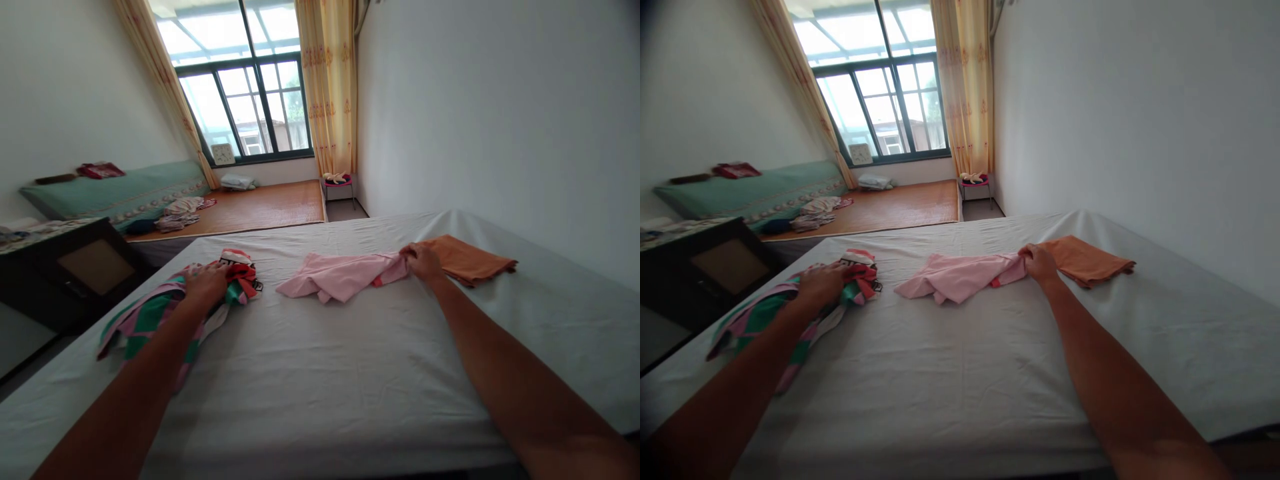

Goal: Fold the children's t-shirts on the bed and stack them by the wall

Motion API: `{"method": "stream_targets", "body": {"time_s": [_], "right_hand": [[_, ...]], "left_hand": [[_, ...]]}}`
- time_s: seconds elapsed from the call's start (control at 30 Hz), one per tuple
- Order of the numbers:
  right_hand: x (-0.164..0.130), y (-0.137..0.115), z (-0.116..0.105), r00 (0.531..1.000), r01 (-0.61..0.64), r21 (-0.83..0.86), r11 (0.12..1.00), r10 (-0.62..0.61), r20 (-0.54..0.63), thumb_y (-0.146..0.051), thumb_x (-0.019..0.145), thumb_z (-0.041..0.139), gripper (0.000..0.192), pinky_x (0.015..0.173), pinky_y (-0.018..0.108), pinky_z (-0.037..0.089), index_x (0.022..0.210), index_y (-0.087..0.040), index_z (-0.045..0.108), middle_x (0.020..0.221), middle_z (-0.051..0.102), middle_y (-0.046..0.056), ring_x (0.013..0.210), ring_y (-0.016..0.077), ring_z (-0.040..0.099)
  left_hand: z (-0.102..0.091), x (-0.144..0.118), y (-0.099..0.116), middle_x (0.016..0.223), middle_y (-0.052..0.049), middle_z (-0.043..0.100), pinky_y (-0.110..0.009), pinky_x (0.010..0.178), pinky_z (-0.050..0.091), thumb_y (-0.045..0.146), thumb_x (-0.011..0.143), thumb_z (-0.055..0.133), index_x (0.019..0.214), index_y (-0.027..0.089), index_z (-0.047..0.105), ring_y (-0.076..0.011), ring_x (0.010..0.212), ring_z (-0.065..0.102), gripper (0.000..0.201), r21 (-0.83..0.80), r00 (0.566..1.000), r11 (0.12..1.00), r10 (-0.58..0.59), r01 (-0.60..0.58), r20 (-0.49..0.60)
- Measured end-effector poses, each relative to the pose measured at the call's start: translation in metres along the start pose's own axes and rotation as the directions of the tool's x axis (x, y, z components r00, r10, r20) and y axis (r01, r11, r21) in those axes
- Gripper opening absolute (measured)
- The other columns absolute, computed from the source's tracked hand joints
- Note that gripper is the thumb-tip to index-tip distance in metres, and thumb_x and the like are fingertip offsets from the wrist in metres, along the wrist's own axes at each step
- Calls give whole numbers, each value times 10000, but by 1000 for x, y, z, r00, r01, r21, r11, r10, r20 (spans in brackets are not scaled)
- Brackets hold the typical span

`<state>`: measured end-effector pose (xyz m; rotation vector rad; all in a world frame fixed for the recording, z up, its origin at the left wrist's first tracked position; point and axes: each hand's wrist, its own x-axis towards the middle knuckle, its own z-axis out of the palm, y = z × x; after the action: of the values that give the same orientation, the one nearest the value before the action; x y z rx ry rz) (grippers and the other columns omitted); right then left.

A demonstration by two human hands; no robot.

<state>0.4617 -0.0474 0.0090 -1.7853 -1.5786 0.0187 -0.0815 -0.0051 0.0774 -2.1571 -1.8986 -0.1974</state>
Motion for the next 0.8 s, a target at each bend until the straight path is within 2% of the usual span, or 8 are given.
{"method": "stream_targets", "body": {"time_s": [0.07, 0.13, 0.2, 0.27, 0.37, 0.53, 0.67, 0.8], "right_hand": [[-1, 5, -2, 997, 61, -39, 997, -59, 55, -90, 708, 483, 299, 865, 297, 467, 857, -185, 724, 935, 720, 65, 922, 205, 636], [-4, 3, 0, 973, 119, 27, 993, -122, 198, -116, 728, 488, 278, 865, 303, 474, 842, -189, 731, 927, 724, 52, 907, 200, 642], [-8, -1, 3, 894, 176, 159, 972, -225, 386, -208, 766, 536, 242, 872, 317, 482, 902, -208, 736, 959, 728, 30, 915, 202, 649], [-11, -4, 6, 806, 252, 258, 933, -350, 478, -312, 750, 629, 302, 954, 353, 452, 1022, -221, 723, 1087, 708, 35, 1043, 229, 622], [-12, -1, 9, 795, 361, 246, 900, -435, 424, -367, 724, 697, 435, 1058, 407, 369, 1126, -202, 688, 1267, 626, 86, 1209, 262, 533], [-10, 5, 10, 858, 396, 59, 916, -392, 332, -269, 796, 633, 219, 1028, 411, 395, 990, -224, 725, 1193, 670, 79, 1145, 247, 581], [-9, -2, 3, 877, 373, -33, 927, -341, 339, -200, 799, 583, 164, 942, 359, 438, 888, -219, 721, 1048, 718, 67, 1008, 228, 633], [-9, -13, -19, 900, 217, 179, 960, -267, 345, -269, 841, 512, 211, 765, 291, 480, 909, -181, 692, 884, 719, 52, 806, 183, 640]], "left_hand": [[-9, -1, 35, 1290, -159, 570, -518, 1000, 319, 177, 856, 390, 1181, 180, 617, -351, 1178, 508, 396, 9, 985, 999, 42, -41, -168], [-14, -4, 78, 1284, -114, 573, -427, 1018, 349, 171, 870, 378, 1230, 201, 589, -282, 1179, 515, 419, -84, 949, 957, 258, -276, -184], [-13, -8, 119, 1306, -73, 560, -371, 1018, 372, 207, 865, 431, 1290, 238, 548, -240, 1196, 505, 442, -216, 849, 822, 515, -527, -117], [-7, -11, 153, 1401, -47, 488, -362, 1049, 349, 172, 835, 468, 1376, 272, 461, -225, 1275, 441, 550, -301, 736, 684, 670, -664, -99], [8, -12, 183, 1393, -31, 497, -351, 1066, 333, 126, 794, 499, 1368, 303, 467, -216, 1275, 447, 602, -373, 658, 594, 751, -712, -61], [24, -10, 193, 1192, -22, 624, -308, 971, 410, 177, 802, 505, 1197, 298, 605, -216, 1111, 565, 426, -441, 768, 673, 638, -594, -60], [20, -12, 187, 1032, -20, 675, -297, 848, 454, 175, 789, 472, 1092, 252, 643, -212, 951, 614, 357, -562, 856, 685, 511, -463, -82], [4, -12, 174, 827, -13, 671, -264, 746, 457, 194, 759, 501, 931, 179, 667, -186, 792, 612, 239, -827, 835, 448, 549, -338, -43]]}}
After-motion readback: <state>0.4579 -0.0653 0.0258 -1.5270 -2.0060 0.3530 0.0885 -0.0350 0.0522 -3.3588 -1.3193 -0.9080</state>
